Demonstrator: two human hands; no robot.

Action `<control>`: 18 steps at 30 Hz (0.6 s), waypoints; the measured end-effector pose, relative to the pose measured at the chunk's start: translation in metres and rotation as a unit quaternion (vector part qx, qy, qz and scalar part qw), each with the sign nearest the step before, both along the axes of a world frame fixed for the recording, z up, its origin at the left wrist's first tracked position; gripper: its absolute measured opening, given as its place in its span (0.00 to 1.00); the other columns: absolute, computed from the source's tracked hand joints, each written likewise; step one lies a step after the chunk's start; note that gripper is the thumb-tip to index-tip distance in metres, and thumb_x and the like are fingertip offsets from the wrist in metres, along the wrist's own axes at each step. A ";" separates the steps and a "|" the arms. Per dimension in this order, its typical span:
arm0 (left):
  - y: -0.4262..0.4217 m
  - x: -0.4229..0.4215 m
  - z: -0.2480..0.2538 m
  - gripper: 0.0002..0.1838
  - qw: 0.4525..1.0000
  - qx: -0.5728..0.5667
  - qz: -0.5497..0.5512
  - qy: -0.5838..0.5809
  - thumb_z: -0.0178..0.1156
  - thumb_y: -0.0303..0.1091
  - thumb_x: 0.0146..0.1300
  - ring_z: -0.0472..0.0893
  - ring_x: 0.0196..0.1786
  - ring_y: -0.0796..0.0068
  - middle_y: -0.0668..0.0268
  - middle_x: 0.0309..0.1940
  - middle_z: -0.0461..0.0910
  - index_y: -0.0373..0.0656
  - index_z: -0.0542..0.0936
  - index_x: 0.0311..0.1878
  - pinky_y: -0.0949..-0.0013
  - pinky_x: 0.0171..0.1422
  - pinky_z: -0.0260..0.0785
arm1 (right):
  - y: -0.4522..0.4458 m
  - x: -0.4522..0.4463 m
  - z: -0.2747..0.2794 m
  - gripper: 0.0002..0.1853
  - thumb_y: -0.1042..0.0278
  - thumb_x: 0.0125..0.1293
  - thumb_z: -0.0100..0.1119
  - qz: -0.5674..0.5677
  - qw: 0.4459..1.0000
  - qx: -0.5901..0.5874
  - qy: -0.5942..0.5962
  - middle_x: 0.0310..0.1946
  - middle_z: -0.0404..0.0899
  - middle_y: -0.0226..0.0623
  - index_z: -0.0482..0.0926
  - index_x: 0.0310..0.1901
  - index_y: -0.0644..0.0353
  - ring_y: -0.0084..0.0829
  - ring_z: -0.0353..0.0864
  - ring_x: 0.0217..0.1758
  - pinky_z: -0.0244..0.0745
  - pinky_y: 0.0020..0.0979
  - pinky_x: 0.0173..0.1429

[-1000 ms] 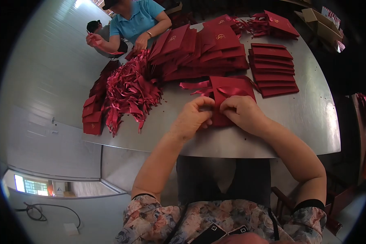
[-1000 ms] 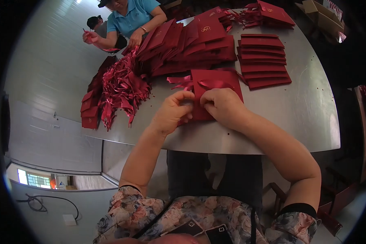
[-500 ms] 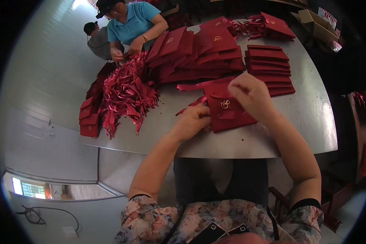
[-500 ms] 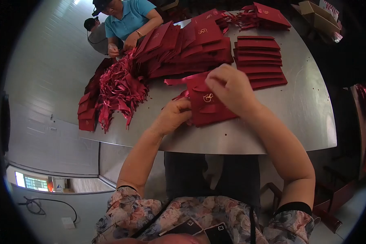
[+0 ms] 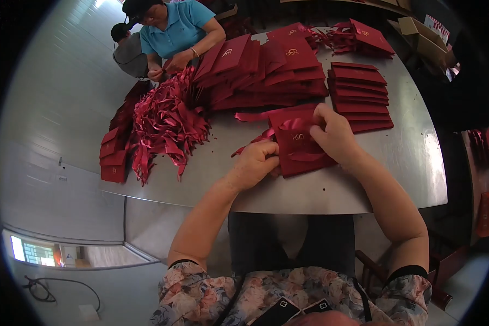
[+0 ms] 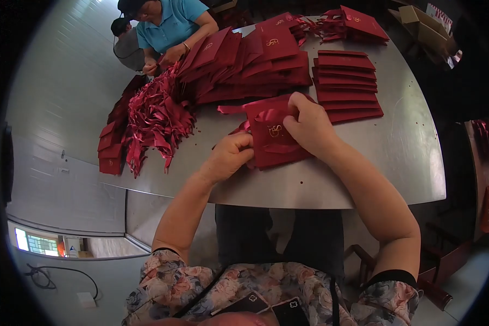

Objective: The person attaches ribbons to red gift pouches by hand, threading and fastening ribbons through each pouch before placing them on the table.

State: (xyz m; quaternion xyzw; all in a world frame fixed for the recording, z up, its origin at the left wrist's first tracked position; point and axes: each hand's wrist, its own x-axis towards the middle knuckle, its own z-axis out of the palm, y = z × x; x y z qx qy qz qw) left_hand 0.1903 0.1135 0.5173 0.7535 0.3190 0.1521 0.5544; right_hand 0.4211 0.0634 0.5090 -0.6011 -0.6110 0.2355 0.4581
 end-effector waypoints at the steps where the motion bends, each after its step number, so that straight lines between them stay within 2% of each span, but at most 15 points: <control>1: 0.000 0.001 -0.001 0.06 1.000 0.015 0.006 0.002 0.54 0.22 0.61 0.79 0.33 0.77 0.65 0.35 0.78 0.35 0.79 0.38 0.72 0.37 0.75 | -0.001 -0.006 0.005 0.11 0.73 0.59 0.64 0.028 0.978 -0.050 0.201 0.29 0.77 0.41 0.70 0.37 0.62 0.35 0.81 0.28 0.76 0.33 0.34; 2: -0.001 0.001 -0.001 0.05 0.999 0.029 0.011 0.005 0.55 0.22 0.60 0.79 0.33 0.76 0.64 0.37 0.76 0.35 0.79 0.37 0.71 0.37 0.74 | 0.001 -0.007 -0.001 0.11 0.73 0.59 0.64 0.028 0.978 -0.050 0.203 0.29 0.77 0.41 0.70 0.37 0.62 0.35 0.81 0.28 0.76 0.33 0.34; 4: 0.000 0.000 -0.005 0.04 0.998 0.069 0.011 0.004 0.56 0.23 0.60 0.79 0.33 0.74 0.63 0.37 0.75 0.35 0.79 0.36 0.71 0.37 0.74 | 0.007 -0.009 -0.011 0.12 0.75 0.63 0.62 0.099 0.891 -0.086 0.434 0.28 0.76 0.33 0.67 0.39 0.55 0.23 0.72 0.22 0.67 0.24 0.26; 5: 0.002 -0.001 -0.008 0.03 0.994 0.109 0.013 0.000 0.56 0.23 0.60 0.79 0.33 0.73 0.63 0.38 0.74 0.36 0.79 0.35 0.71 0.37 0.73 | 0.008 -0.003 -0.013 0.12 0.75 0.63 0.62 0.099 0.891 -0.085 0.434 0.28 0.76 0.33 0.67 0.39 0.55 0.23 0.72 0.22 0.67 0.24 0.26; 6: 0.005 -0.001 -0.011 0.03 0.994 0.111 0.015 0.000 0.56 0.23 0.60 0.79 0.33 0.73 0.63 0.38 0.74 0.36 0.79 0.35 0.71 0.37 0.73 | 0.008 0.003 -0.012 0.11 0.74 0.64 0.63 0.107 0.856 -0.099 0.497 0.27 0.75 0.32 0.67 0.39 0.54 0.22 0.69 0.21 0.64 0.23 0.25; 7: 0.008 0.000 -0.015 0.03 0.972 0.233 -0.002 -0.034 0.57 0.23 0.60 0.79 0.33 0.73 0.63 0.37 0.73 0.35 0.79 0.34 0.71 0.37 0.72 | 0.008 0.007 -0.013 0.11 0.72 0.65 0.63 0.114 0.814 -0.113 0.558 0.27 0.74 0.31 0.68 0.40 0.53 0.21 0.65 0.19 0.61 0.22 0.24; 8: 0.010 -0.001 -0.018 0.03 0.934 0.350 -0.020 -0.067 0.58 0.24 0.60 0.78 0.32 0.72 0.64 0.37 0.73 0.35 0.79 0.33 0.71 0.37 0.72 | 0.008 0.008 -0.014 0.11 0.72 0.65 0.63 0.116 0.813 -0.113 0.559 0.27 0.74 0.31 0.68 0.40 0.53 0.21 0.65 0.19 0.61 0.22 0.24; 9: 0.009 -0.003 -0.016 0.03 0.934 0.350 -0.020 -0.065 0.58 0.24 0.60 0.78 0.32 0.72 0.64 0.37 0.73 0.35 0.79 0.33 0.71 0.37 0.72 | 0.007 0.008 -0.013 0.11 0.71 0.66 0.63 0.111 0.793 -0.113 0.589 0.26 0.73 0.31 0.68 0.41 0.54 0.21 0.66 0.20 0.60 0.23 0.24; 11: 0.003 -0.012 -0.008 0.04 0.964 0.261 0.003 0.054 0.58 0.23 0.62 0.78 0.39 0.76 0.66 0.40 0.72 0.33 0.81 0.37 0.75 0.41 0.71 | 0.005 0.007 -0.009 0.12 0.70 0.66 0.64 0.106 0.770 -0.111 0.619 0.26 0.73 0.32 0.68 0.42 0.55 0.22 0.66 0.20 0.60 0.24 0.24; 12: 0.002 -0.017 -0.005 0.04 0.964 0.261 0.001 0.056 0.58 0.23 0.62 0.78 0.39 0.76 0.66 0.40 0.72 0.33 0.81 0.37 0.75 0.41 0.71 | 0.004 0.005 -0.006 0.11 0.69 0.67 0.62 0.094 0.774 -0.114 0.616 0.26 0.73 0.32 0.68 0.44 0.54 0.21 0.67 0.21 0.63 0.25 0.27; 14: 0.000 -0.028 -0.001 0.03 0.990 0.112 0.075 0.028 0.62 0.23 0.60 0.78 0.39 0.74 0.65 0.39 0.72 0.34 0.81 0.37 0.72 0.42 0.71 | 0.004 0.002 -0.006 0.10 0.68 0.68 0.61 0.079 0.776 -0.116 0.614 0.27 0.73 0.31 0.69 0.45 0.53 0.21 0.68 0.23 0.66 0.25 0.30; 16: 0.000 -0.036 0.000 0.04 0.988 0.115 0.099 0.041 0.63 0.23 0.59 0.78 0.40 0.74 0.65 0.39 0.72 0.34 0.82 0.37 0.72 0.43 0.71 | 0.005 -0.001 -0.008 0.13 0.68 0.70 0.58 0.096 0.798 -0.120 0.583 0.32 0.75 0.34 0.68 0.52 0.54 0.23 0.72 0.29 0.72 0.27 0.39; 18: 0.002 -0.046 0.002 0.05 0.983 0.119 0.127 0.052 0.64 0.23 0.59 0.77 0.41 0.74 0.64 0.39 0.72 0.34 0.82 0.38 0.71 0.44 0.71 | 0.004 -0.005 -0.003 0.14 0.68 0.71 0.56 0.100 0.803 -0.129 0.574 0.34 0.76 0.34 0.67 0.55 0.55 0.23 0.74 0.32 0.73 0.27 0.42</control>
